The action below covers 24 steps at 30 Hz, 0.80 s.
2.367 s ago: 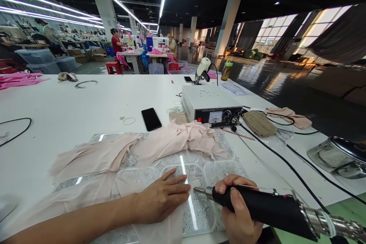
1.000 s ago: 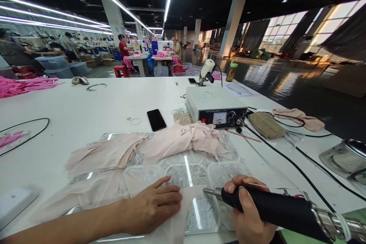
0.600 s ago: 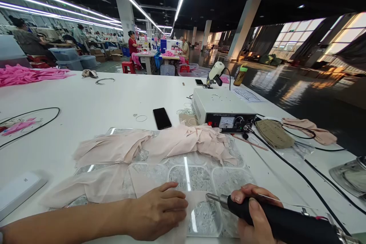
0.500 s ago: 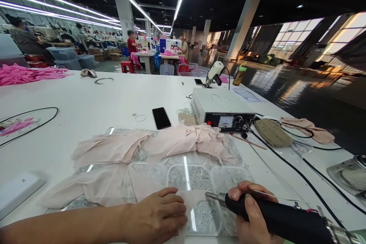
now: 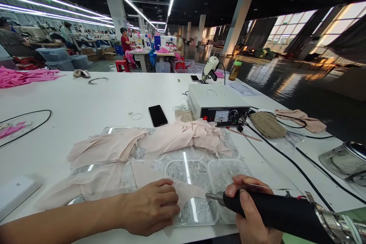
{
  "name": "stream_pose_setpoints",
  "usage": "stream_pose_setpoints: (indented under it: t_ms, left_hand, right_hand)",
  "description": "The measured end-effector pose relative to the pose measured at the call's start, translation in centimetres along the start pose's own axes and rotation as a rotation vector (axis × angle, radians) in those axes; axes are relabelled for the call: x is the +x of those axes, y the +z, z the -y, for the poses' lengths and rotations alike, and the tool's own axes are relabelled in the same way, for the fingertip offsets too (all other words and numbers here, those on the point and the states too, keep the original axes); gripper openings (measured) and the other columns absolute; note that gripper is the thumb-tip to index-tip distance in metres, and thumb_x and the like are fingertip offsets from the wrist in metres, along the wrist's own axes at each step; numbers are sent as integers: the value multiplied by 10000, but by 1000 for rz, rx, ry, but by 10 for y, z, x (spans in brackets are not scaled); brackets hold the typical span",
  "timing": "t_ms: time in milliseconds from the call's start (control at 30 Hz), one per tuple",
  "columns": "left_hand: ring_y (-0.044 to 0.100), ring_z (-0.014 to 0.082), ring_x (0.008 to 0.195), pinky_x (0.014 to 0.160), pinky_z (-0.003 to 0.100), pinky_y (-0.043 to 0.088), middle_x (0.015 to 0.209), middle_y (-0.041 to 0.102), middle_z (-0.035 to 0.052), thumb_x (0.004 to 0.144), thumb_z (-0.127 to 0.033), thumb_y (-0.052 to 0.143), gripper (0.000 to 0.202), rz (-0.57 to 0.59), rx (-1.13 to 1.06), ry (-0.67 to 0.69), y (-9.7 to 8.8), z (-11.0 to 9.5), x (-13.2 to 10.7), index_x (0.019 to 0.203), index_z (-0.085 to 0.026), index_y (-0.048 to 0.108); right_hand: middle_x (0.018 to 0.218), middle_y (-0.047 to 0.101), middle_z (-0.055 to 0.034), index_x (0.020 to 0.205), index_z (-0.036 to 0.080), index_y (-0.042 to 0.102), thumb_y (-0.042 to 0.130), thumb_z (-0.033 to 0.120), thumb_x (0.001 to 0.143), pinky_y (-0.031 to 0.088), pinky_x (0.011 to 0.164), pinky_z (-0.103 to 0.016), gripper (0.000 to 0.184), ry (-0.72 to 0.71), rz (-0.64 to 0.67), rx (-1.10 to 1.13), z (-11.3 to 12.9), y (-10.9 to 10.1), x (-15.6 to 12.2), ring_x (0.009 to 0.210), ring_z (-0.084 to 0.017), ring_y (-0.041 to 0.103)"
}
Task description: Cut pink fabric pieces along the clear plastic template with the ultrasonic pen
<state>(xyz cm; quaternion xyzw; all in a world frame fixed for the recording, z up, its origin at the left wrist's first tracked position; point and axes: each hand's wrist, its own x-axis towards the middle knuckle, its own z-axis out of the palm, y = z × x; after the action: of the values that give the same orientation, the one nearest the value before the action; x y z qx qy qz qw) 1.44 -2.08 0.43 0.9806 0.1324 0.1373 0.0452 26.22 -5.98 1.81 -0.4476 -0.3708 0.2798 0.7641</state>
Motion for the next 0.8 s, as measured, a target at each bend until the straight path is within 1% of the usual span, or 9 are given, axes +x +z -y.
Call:
stream_pose_setpoints:
  t_ms: [67, 133, 267, 367, 467, 533, 600, 700, 800]
  left_hand:
    - [549, 176, 747, 997, 366, 390, 775, 587, 34, 868, -196, 565, 81, 26, 63, 52, -2, 3, -1, 791, -169, 561]
    - [542, 180, 745, 1031, 382, 363, 737, 575, 28, 813, -130, 571, 97, 62, 89, 103, -9, 15, -3, 735, -178, 541]
    - [557, 189, 774, 1052, 411, 349, 737, 577, 28, 721, -112, 556, 88, 98, 13, 113, -23, 35, -3, 709, -191, 522]
    - [560, 187, 782, 970, 389, 426, 766, 579, 48, 758, -113, 501, 78, 80, -46, 42, -22, 26, 3, 763, -178, 545]
    - [579, 203, 870, 884, 361, 482, 887, 608, 96, 883, -114, 419, 190, -21, -70, -49, -11, 6, 10, 985, -140, 578]
    - [582, 228, 968, 895, 380, 493, 995, 613, 125, 939, -152, 404, 239, -65, -65, -95, -4, -4, 12, 1128, -122, 548]
    - [577, 251, 1021, 906, 413, 504, 1056, 605, 137, 967, -202, 412, 271, -67, -41, -140, 2, -9, 12, 1204, -123, 516]
    - [576, 270, 1039, 922, 459, 508, 1076, 596, 135, 972, -241, 439, 297, -36, -16, -187, 5, -9, 10, 1243, -134, 498]
    - [573, 278, 1045, 956, 481, 493, 1069, 590, 134, 954, -236, 477, 318, -24, -9, -188, 6, -10, 9, 1254, -130, 495]
  right_hand:
    - [735, 615, -27, 803, 195, 618, 734, 345, 720, 509, 607, -381, 207, 1, 7, -23, 1, 0, -1, 558, -171, 586]
    - [673, 613, -19, 814, 204, 614, 718, 350, 740, 502, 650, -398, 193, -10, 21, -52, 2, 1, -3, 581, -182, 584]
    - [596, 594, -12, 837, 217, 623, 666, 350, 793, 481, 777, -454, 147, -54, 68, -105, 4, 4, -10, 675, -211, 596]
    - [707, 625, -25, 858, 212, 621, 661, 320, 804, 497, 743, -450, 126, -46, 79, -60, 4, 4, -15, 612, -183, 590]
    - [771, 622, -30, 890, 208, 616, 660, 296, 814, 512, 704, -428, 124, -21, 80, -3, 3, 1, -17, 571, -160, 582]
    - [762, 620, -30, 892, 207, 619, 659, 294, 819, 515, 706, -414, 121, -20, 85, 13, 2, -1, -17, 576, -155, 582]
    - [738, 625, -31, 898, 209, 622, 651, 294, 826, 516, 734, -408, 115, -31, 92, 14, 2, -4, -17, 614, -163, 594]
    - [656, 612, -18, 899, 215, 617, 629, 294, 839, 514, 774, -418, 100, -64, 116, -20, 1, -7, -17, 672, -185, 603]
    - [661, 617, -12, 902, 221, 618, 615, 292, 844, 523, 723, -409, 91, -88, 94, -36, 0, -7, -17, 630, -177, 595]
